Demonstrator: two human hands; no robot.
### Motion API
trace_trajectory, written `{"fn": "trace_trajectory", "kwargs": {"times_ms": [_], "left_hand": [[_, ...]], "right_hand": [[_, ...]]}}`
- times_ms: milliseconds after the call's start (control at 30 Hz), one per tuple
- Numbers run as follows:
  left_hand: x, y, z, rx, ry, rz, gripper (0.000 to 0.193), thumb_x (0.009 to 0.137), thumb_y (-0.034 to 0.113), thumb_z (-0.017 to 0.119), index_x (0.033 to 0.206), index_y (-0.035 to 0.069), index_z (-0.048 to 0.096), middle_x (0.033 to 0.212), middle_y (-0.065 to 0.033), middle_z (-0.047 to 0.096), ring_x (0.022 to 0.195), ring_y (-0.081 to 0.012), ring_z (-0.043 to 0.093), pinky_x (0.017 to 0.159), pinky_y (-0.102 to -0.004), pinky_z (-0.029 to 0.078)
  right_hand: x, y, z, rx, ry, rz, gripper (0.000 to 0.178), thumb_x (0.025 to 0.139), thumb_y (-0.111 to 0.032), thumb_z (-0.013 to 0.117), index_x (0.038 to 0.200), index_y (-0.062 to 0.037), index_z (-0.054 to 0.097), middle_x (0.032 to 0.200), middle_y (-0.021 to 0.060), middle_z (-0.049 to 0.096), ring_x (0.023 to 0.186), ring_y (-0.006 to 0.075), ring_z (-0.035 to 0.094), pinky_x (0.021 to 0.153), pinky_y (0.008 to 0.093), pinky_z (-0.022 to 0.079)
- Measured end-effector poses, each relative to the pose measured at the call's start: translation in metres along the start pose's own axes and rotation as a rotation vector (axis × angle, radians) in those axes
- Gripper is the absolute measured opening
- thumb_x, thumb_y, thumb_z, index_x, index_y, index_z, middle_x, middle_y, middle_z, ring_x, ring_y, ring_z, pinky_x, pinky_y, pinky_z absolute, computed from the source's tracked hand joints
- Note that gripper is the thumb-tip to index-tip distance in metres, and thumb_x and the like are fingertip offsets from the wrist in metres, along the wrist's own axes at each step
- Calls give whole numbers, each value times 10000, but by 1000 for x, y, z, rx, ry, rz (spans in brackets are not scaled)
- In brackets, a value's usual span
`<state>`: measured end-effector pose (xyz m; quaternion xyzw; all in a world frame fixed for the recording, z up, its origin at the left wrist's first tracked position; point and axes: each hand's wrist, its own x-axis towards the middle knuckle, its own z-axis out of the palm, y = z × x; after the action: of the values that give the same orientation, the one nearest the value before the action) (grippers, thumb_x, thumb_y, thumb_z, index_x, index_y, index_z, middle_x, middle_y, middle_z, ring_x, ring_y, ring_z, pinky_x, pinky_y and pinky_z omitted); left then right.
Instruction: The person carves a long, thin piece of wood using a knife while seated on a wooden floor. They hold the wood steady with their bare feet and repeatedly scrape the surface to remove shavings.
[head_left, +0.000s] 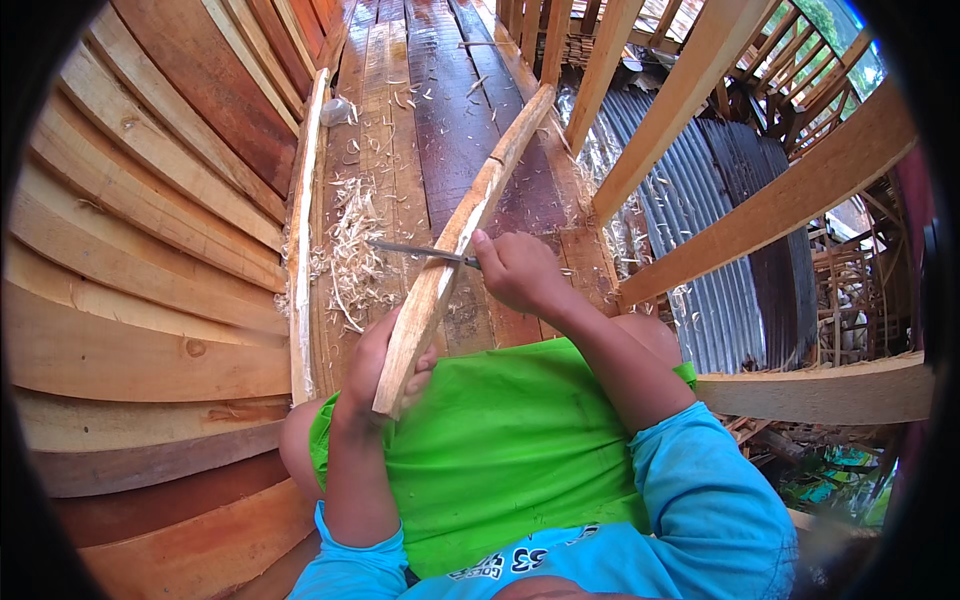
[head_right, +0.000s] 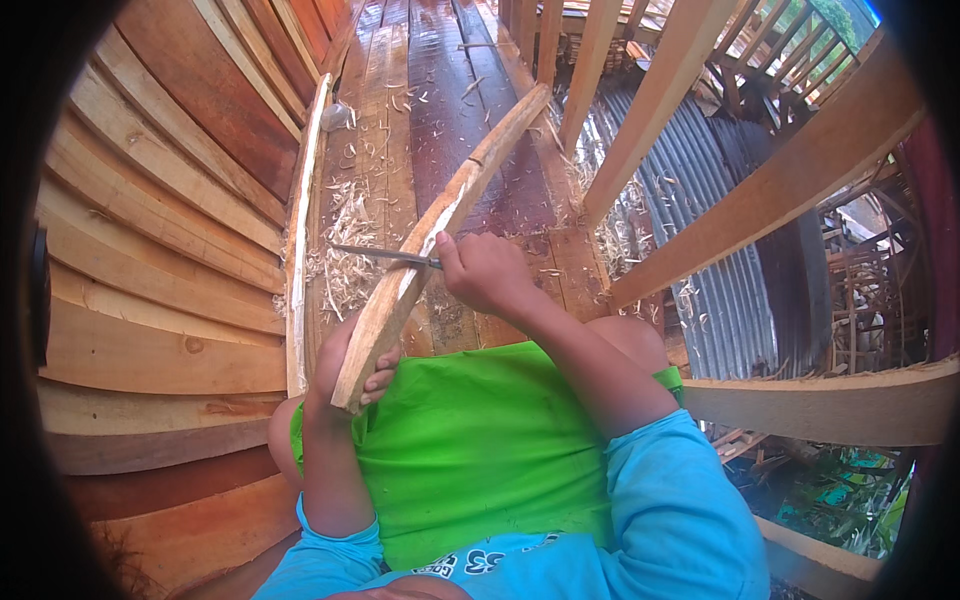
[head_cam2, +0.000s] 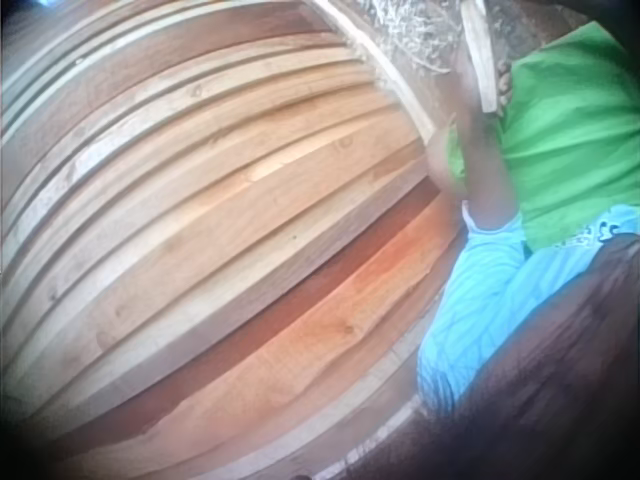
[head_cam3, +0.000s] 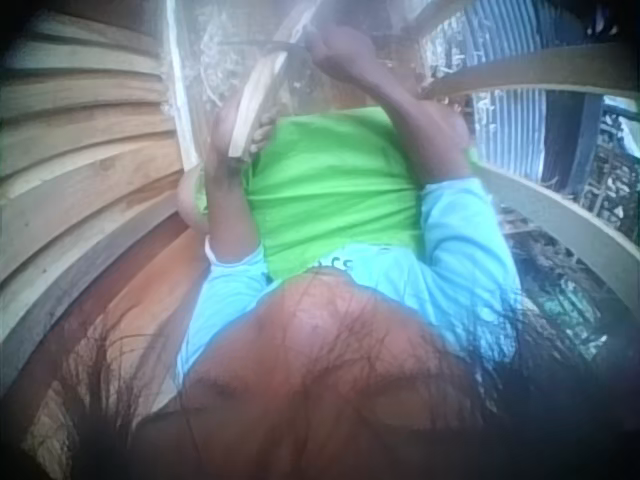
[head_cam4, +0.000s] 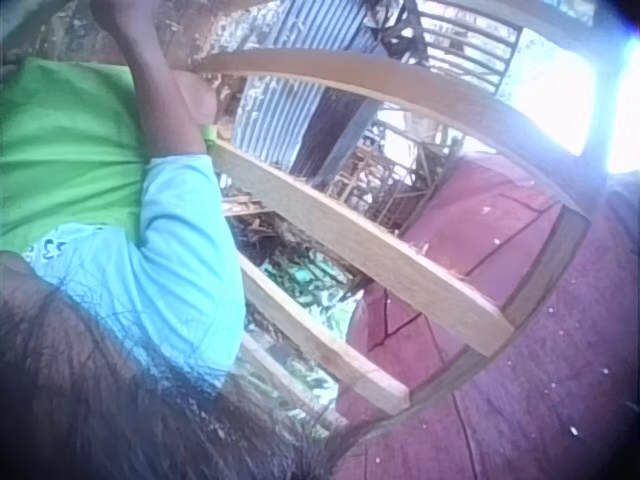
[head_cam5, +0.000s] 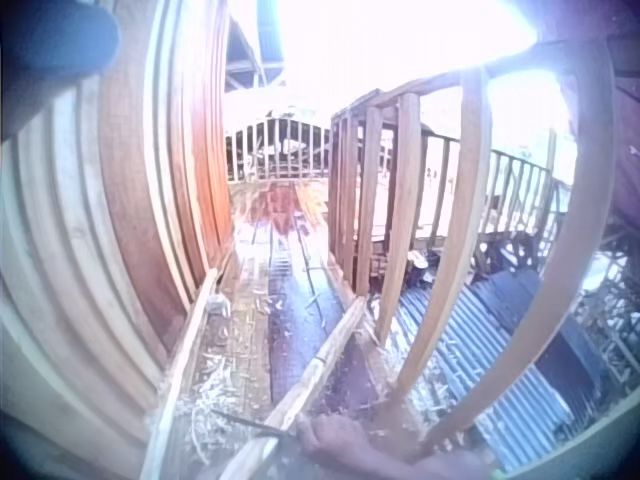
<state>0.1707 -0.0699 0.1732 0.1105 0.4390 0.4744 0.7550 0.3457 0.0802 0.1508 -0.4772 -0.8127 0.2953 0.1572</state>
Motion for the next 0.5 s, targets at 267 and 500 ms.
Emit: {"fn": "trace_trajectory", "kwargs": {"times_ms": [267, 500], "left_hand": [[-1, 0, 1, -20, 4, -15, 373, 1028, 395, 301, 1133, 105, 512, 643, -75, 493, 381, -123, 433, 305, -233, 327], [9, -3, -9, -38, -13, -27, 355, 1027, 372, 295, 1130, 102, 501, 653, -71, 490, 394, -123, 437, 310, -234, 337]], "right_hand": [[-1, -4, -4, -17, -15, -3, 602, 986, -381, 341, 620, 5, 623, 665, 252, 614, 695, 459, 607, 689, 556, 458], [-3, -1, 7, -17, 81, -43, 560, 982, -371, 372, 635, -3, 612, 645, 255, 587, 685, 461, 591, 675, 561, 439]]}}
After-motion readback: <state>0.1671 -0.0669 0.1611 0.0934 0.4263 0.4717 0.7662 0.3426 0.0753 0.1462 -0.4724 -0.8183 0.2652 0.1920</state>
